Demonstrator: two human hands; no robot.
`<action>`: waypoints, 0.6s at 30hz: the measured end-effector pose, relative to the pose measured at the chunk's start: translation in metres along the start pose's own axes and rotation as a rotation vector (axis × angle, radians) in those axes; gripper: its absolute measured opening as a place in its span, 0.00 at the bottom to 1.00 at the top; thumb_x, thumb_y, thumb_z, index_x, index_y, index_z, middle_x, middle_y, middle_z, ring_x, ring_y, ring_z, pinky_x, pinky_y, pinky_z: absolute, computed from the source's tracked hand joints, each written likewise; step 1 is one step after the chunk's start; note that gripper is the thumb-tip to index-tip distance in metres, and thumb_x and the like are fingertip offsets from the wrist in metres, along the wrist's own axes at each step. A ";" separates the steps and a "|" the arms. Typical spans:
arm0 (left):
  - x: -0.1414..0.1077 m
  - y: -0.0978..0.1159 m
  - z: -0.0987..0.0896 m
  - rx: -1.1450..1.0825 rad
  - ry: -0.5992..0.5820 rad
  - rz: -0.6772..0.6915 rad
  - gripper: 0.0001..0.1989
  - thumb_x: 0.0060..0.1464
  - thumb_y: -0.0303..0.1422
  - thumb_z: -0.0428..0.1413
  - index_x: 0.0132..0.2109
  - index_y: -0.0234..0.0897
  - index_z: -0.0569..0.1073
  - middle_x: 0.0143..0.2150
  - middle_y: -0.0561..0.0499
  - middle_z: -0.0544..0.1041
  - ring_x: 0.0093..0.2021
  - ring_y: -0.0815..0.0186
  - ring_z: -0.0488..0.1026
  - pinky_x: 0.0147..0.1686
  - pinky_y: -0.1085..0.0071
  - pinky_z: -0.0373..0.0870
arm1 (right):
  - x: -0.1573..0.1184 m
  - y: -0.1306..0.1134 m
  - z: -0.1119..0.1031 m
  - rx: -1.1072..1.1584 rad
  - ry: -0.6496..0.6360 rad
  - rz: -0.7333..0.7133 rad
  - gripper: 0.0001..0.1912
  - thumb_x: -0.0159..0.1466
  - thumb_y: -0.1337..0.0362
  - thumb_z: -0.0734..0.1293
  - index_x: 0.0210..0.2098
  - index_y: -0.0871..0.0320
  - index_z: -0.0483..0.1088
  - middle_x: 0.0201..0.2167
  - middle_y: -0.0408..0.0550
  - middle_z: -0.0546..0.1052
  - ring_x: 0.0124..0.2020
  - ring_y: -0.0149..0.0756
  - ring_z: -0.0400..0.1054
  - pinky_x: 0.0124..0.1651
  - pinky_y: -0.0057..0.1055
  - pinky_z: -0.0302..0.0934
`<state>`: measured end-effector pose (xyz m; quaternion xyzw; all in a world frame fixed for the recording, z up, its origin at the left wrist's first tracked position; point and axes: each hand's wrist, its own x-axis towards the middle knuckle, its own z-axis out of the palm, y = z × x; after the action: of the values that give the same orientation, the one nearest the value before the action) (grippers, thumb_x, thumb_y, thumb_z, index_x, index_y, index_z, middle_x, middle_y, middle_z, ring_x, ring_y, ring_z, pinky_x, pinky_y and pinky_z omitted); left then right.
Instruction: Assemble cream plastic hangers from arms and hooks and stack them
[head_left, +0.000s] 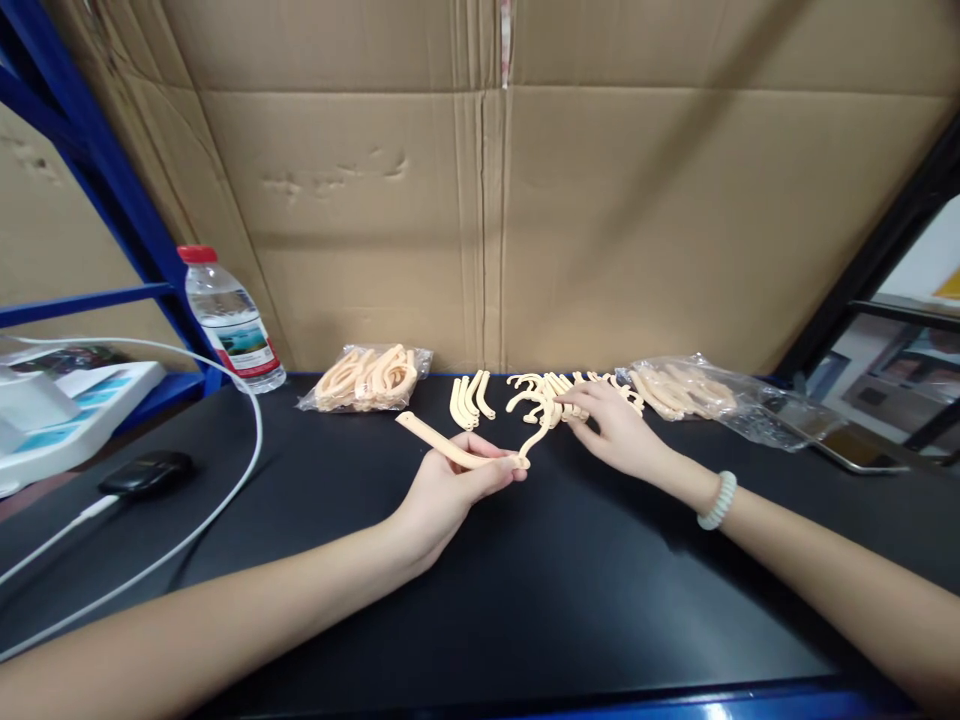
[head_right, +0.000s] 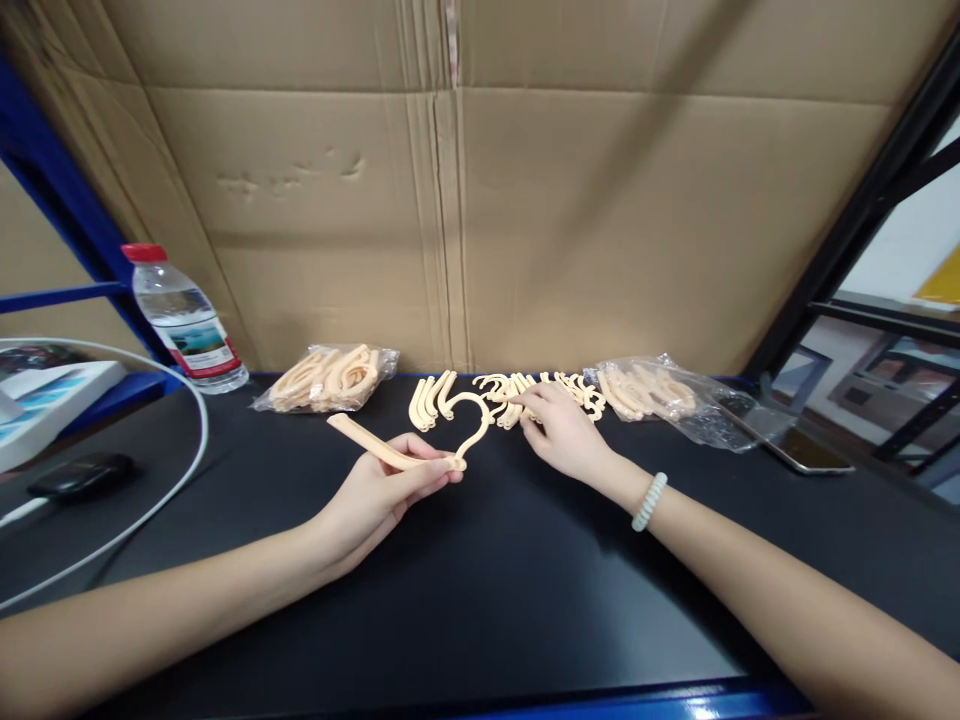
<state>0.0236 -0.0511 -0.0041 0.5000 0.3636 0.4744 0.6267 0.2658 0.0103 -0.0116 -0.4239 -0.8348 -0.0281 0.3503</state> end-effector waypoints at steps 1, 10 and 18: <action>0.000 0.001 0.000 -0.014 0.002 -0.001 0.09 0.49 0.29 0.65 0.32 0.33 0.71 0.34 0.47 0.81 0.41 0.66 0.78 0.46 0.71 0.71 | 0.000 0.001 0.002 -0.056 -0.043 -0.046 0.16 0.61 0.71 0.61 0.47 0.57 0.72 0.48 0.57 0.73 0.51 0.49 0.66 0.53 0.51 0.61; -0.001 0.004 0.002 -0.095 0.062 -0.031 0.10 0.47 0.29 0.67 0.31 0.32 0.73 0.35 0.46 0.82 0.40 0.67 0.78 0.45 0.74 0.72 | -0.011 -0.016 0.000 -0.236 -0.187 -0.184 0.13 0.66 0.66 0.61 0.48 0.58 0.73 0.55 0.60 0.66 0.61 0.52 0.57 0.58 0.54 0.56; -0.001 0.006 0.001 -0.137 0.060 -0.050 0.10 0.46 0.27 0.67 0.37 0.30 0.78 0.34 0.46 0.82 0.38 0.67 0.78 0.44 0.76 0.74 | -0.014 -0.036 -0.008 -0.160 -0.201 -0.216 0.13 0.65 0.71 0.61 0.47 0.58 0.73 0.47 0.56 0.69 0.51 0.45 0.64 0.54 0.45 0.61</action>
<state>0.0231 -0.0520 0.0019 0.4323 0.3613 0.4971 0.6598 0.2497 -0.0254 -0.0055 -0.3587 -0.9015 -0.0894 0.2249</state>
